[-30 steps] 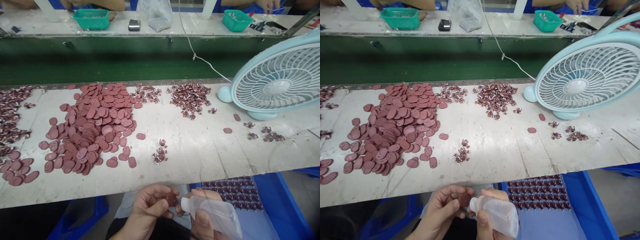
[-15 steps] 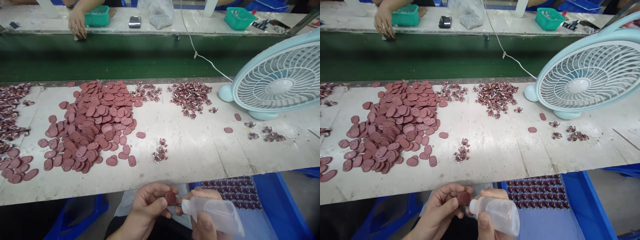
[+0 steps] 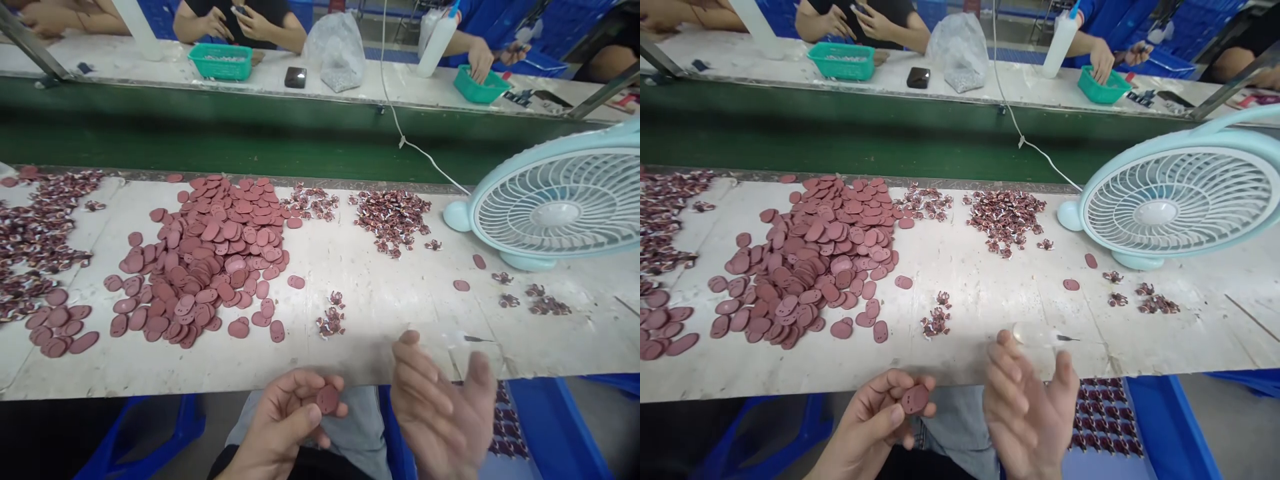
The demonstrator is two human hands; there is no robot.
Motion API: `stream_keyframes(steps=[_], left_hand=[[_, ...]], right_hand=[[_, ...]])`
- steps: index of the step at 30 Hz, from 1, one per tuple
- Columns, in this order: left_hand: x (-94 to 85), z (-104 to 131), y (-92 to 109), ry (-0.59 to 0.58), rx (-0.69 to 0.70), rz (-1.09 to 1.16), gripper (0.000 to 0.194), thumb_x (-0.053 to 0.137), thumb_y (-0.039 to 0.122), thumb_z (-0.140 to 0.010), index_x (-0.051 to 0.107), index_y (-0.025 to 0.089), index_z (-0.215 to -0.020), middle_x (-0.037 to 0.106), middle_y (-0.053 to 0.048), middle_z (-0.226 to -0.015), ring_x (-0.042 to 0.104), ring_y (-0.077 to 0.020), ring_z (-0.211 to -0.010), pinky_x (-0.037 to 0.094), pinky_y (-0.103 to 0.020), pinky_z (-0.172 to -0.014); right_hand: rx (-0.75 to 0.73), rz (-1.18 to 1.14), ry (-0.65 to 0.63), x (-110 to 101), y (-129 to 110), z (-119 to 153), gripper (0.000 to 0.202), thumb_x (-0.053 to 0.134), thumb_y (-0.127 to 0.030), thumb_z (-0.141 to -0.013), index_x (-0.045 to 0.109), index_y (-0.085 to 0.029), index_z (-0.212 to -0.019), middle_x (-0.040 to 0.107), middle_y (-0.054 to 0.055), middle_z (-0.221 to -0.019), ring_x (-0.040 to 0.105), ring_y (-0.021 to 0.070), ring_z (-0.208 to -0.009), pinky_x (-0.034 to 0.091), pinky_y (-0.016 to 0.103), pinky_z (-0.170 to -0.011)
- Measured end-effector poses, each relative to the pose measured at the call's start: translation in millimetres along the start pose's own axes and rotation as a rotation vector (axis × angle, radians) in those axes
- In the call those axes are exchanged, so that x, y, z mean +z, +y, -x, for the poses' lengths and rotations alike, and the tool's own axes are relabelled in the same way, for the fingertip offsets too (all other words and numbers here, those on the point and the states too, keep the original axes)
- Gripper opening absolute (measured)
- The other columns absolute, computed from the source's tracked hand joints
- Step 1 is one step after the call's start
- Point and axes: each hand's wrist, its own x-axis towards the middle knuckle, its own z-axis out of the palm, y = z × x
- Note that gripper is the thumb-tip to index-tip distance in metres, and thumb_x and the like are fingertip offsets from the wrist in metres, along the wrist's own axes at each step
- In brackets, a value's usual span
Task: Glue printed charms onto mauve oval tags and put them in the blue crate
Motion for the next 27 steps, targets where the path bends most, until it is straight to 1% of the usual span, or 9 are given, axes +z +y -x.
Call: stream_keyframes(steps=[2,4,7,9,15,18,20,22,27], left_hand=[[-4.2,1.3,4.6,0.019,0.027,0.0,0.026,0.094,0.032,-0.073,0.08,0.022,-0.093,0.083,-0.011,-0.111,0.08,-0.0244,-0.087,0.055,-0.021,-0.055],[-7.0,2.8,9.3,0.033,0.049,0.009,0.027,0.094,0.032,-0.073,0.08,0.02,-0.093,0.084,-0.013,-0.11,0.079,-0.0238,-0.085,0.054,-0.02,-0.054],[-8.4,5.7,15.5,0.072,0.066,0.018,0.026,0.093,0.03,-0.073,0.081,0.019,-0.092,0.084,-0.014,-0.109,0.079,-0.0235,-0.084,0.053,-0.02,-0.054],[-8.5,7.7,18.4,0.104,0.072,0.018,0.025,0.093,0.031,-0.073,0.081,0.02,-0.091,0.084,-0.014,-0.109,0.079,-0.0233,-0.084,0.053,-0.019,-0.054],[-9.1,9.6,21.0,0.145,0.069,0.031,0.028,0.095,0.033,-0.07,0.082,0.02,-0.09,0.084,-0.013,-0.108,0.079,-0.0218,-0.082,0.051,-0.018,-0.053],[-7.7,8.7,20.9,0.144,0.06,0.027,0.03,0.096,0.035,-0.068,0.082,0.02,-0.089,0.084,-0.013,-0.108,0.079,-0.0223,-0.083,0.051,-0.019,-0.054],[-5.9,8.4,20.7,0.138,0.06,0.02,0.029,0.096,0.035,-0.069,0.082,0.019,-0.089,0.084,-0.013,-0.109,0.079,-0.0229,-0.083,0.051,-0.02,-0.055],[-3.9,8.3,20.3,0.131,0.059,0.016,0.028,0.096,0.035,-0.069,0.082,0.019,-0.088,0.084,-0.013,-0.109,0.079,-0.023,-0.084,0.051,-0.02,-0.055],[-1.0,7.8,17.9,0.11,0.039,0.013,0.029,0.097,0.035,-0.067,0.081,0.02,-0.087,0.085,-0.012,-0.108,0.08,-0.0239,-0.087,0.053,-0.02,-0.058]], right_hand=[[-0.075,0.457,0.015,5.9,12.0,2.0,0.034,0.067,-0.055,-0.092,0.071,-0.025,-0.108,0.054,-0.007,-0.07,0.043,0.0057,-0.041,0.034,0.012,-0.026],[-0.233,1.041,-0.002,11.5,24.4,-6.2,0.016,0.073,-0.036,-0.092,0.074,-0.029,-0.106,0.063,-0.003,-0.079,0.057,0.0096,-0.052,0.052,0.02,-0.044],[-0.405,1.721,-0.126,17.0,35.9,-28.8,0.024,0.065,-0.028,-0.096,0.074,-0.028,-0.119,0.069,0.006,-0.104,0.07,0.0189,-0.079,0.061,0.033,-0.07],[-0.412,1.93,-0.215,17.7,35.7,-39.5,0.028,0.055,-0.025,-0.101,0.073,-0.025,-0.123,0.068,0.009,-0.105,0.07,0.0223,-0.085,0.061,0.038,-0.075],[-0.41,2.114,-0.342,8.2,9.6,-29.4,0.028,0.047,-0.012,-0.097,0.072,-0.024,-0.104,0.063,0.009,-0.113,0.068,0.0246,-0.095,0.059,0.04,-0.078],[-0.443,2.101,-0.212,6.5,2.7,-19.3,0.022,0.045,-0.016,-0.1,0.066,-0.024,-0.099,0.062,0.008,-0.111,0.067,0.0225,-0.092,0.057,0.039,-0.079],[-0.431,2.086,-0.046,7.5,5.1,-16.9,0.012,0.051,-0.028,-0.102,0.062,-0.023,-0.102,0.064,0.007,-0.101,0.067,0.0226,-0.084,0.056,0.038,-0.073],[-0.389,2.119,0.054,9.1,10.6,-18.5,0.019,0.061,-0.039,-0.098,0.062,-0.022,-0.105,0.066,0.007,-0.094,0.068,0.025,-0.08,0.055,0.038,-0.068],[-0.268,2.059,-0.023,13.4,15.2,-21.0,0.012,0.059,-0.03,-0.096,0.07,-0.023,-0.094,0.07,0.005,-0.092,0.069,0.0242,-0.081,0.056,0.038,-0.073]])
